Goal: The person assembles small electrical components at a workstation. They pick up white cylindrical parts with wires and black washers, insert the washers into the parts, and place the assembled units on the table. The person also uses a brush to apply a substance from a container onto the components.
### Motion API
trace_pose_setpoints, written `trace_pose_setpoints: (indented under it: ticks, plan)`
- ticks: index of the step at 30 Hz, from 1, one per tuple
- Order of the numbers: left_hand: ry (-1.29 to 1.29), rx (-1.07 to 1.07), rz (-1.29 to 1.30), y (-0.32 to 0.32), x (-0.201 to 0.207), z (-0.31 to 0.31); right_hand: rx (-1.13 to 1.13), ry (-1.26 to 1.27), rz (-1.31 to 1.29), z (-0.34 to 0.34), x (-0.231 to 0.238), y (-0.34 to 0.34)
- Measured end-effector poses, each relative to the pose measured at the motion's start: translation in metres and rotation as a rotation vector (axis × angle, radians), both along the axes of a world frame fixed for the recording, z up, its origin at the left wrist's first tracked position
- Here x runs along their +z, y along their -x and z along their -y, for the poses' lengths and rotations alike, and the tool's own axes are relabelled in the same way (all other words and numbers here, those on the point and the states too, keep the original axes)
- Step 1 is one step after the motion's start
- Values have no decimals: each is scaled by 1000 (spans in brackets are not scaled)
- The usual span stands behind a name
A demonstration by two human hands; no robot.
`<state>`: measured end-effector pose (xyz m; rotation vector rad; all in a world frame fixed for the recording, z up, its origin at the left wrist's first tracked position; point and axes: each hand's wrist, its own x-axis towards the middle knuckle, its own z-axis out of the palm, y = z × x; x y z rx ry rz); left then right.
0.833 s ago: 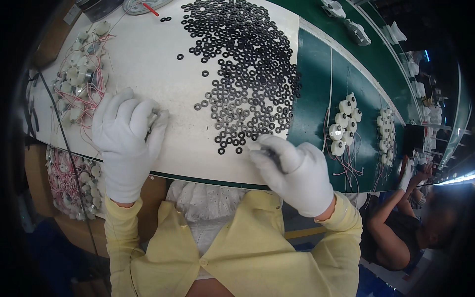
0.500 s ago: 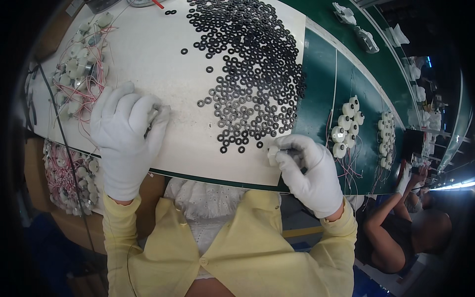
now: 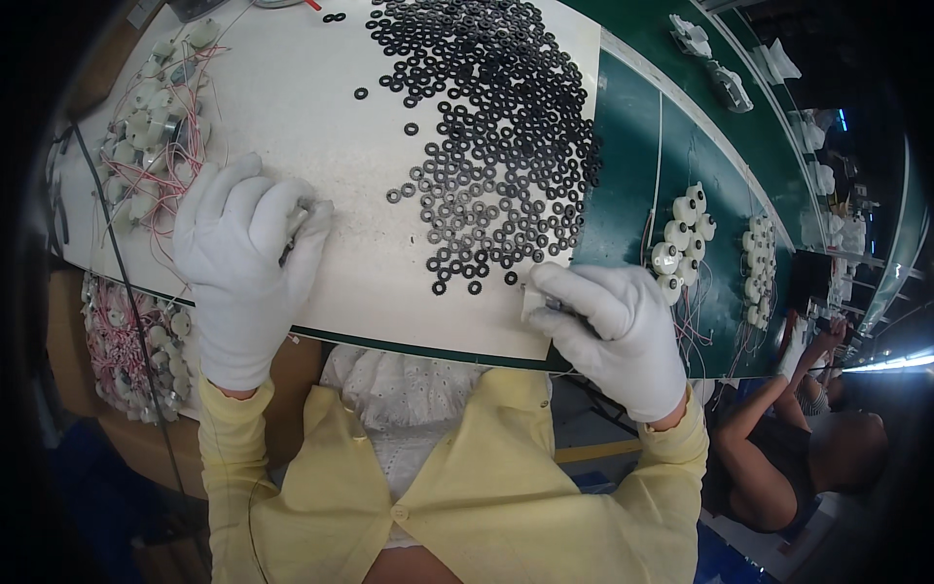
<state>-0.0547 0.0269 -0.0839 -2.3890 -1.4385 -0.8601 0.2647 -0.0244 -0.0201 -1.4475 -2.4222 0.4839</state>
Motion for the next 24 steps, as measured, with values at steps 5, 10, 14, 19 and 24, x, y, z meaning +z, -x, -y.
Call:
trace_pose_setpoints:
  ticks: [5, 10, 14, 19, 24]
  plan:
    - [-47, 16, 37, -4, -2, -2, 74, -166, 201, -9, -2, 6]
    - [-51, 17, 40, -4, -4, -2, 134, -254, 360, -13, 5, 19]
    - [-43, 18, 38, -3, -4, -2, 168, -248, 466, -14, 7, 20]
    - [-34, 11, 48, -3, -5, -2, 230, -79, 657, -10, 29, 16]
    - [-20, -12, 32, 0, -3, -1, 257, -65, 656, -6, 32, 12]
